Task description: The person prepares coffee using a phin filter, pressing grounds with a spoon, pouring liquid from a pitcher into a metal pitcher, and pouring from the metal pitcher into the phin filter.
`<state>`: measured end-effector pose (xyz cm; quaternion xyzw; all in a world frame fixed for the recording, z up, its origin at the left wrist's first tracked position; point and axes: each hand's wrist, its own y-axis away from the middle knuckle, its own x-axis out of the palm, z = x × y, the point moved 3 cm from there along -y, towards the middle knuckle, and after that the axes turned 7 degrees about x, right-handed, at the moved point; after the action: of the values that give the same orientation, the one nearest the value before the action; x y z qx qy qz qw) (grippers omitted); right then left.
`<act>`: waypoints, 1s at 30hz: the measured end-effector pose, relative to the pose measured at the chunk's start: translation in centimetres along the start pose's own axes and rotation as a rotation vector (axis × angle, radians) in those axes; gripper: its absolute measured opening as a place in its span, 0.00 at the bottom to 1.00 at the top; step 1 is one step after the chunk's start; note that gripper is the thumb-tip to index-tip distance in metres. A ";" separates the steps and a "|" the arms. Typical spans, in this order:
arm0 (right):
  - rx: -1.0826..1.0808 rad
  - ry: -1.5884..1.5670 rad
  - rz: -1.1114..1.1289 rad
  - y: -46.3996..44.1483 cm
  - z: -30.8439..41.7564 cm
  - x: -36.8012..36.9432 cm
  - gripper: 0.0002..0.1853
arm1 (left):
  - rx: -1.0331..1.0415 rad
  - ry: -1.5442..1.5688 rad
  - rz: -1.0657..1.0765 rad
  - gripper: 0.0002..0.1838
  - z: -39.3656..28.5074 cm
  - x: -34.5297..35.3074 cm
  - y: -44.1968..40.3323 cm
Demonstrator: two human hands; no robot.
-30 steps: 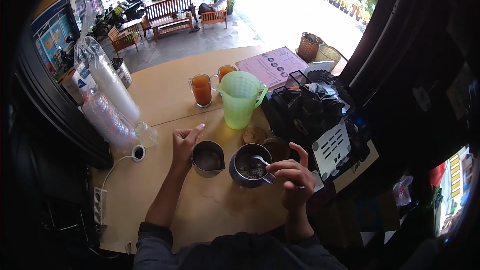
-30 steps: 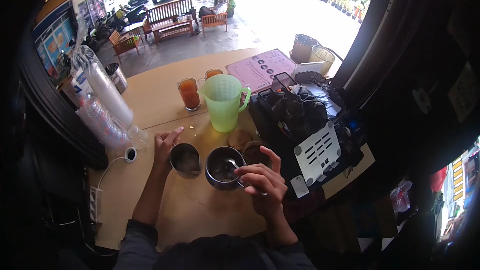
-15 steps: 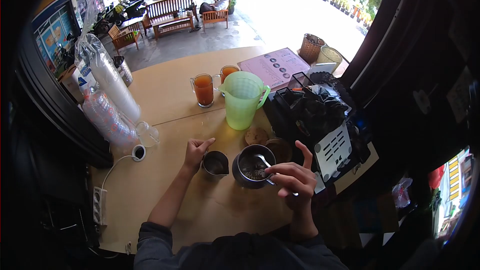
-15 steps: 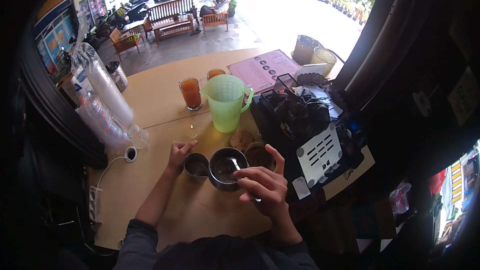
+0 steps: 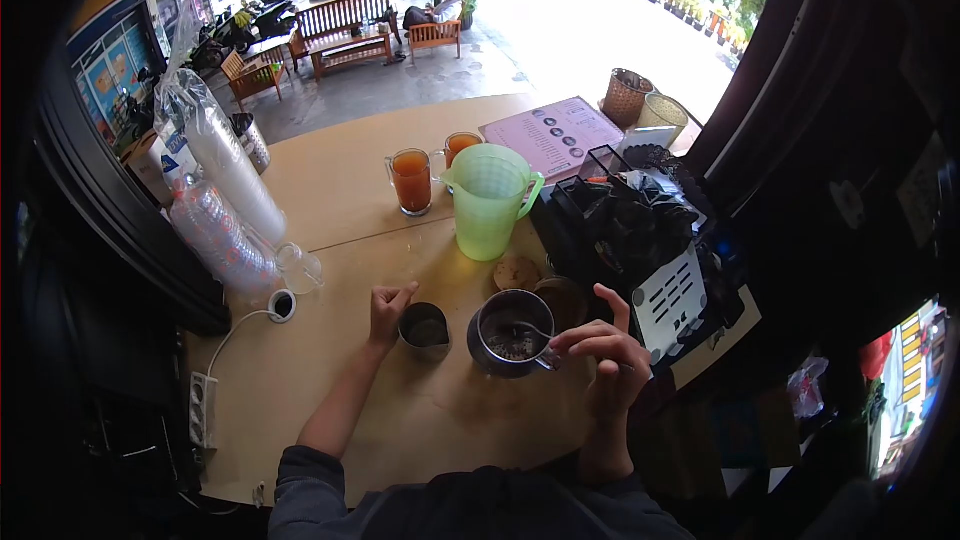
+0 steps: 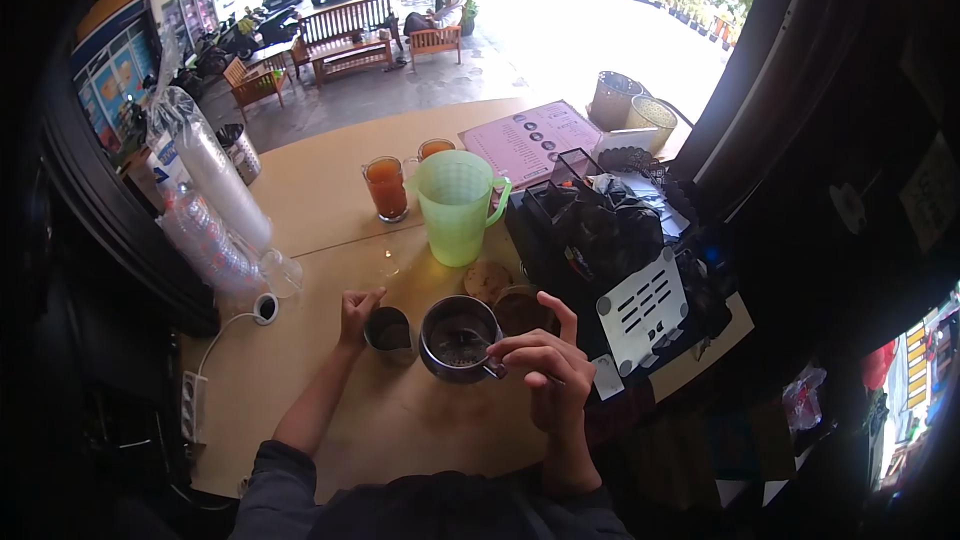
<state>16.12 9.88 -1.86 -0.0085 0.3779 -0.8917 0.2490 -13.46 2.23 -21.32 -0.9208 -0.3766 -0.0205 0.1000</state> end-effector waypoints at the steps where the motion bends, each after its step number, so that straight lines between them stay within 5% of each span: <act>1: -0.021 0.057 -0.032 -0.1 -0.1 0.2 0.29 | 0.019 -0.009 -0.008 0.29 0.1 0.0 0.2; 10: -0.142 0.263 0.044 0.1 0.2 0.2 0.25 | 0.053 0.008 -0.033 0.28 -0.3 0.2 0.5; 13: -0.178 0.066 0.205 0.2 0.2 0.5 0.23 | 0.031 0.053 -0.040 0.26 0.2 -0.1 0.4; 18: -0.167 0.200 0.106 -0.1 0.1 0.3 0.24 | 0.060 0.026 -0.043 0.27 0.0 0.2 0.6; 22: -0.100 0.004 0.166 -0.4 0.5 0.2 0.23 | 0.064 0.040 -0.058 0.27 0.2 0.1 0.6; 24: -0.156 0.214 0.146 -0.5 0.2 0.3 0.22 | 0.067 0.031 -0.055 0.27 0.2 0.1 0.7; 30: -0.040 -0.089 0.243 -0.4 0.4 -0.2 0.26 | 0.085 0.022 -0.056 0.27 -0.1 0.1 0.7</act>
<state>16.22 9.94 -1.22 -0.0071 0.3827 -0.8460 0.3713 -12.89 1.79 -21.37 -0.9046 -0.4014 -0.0172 0.1423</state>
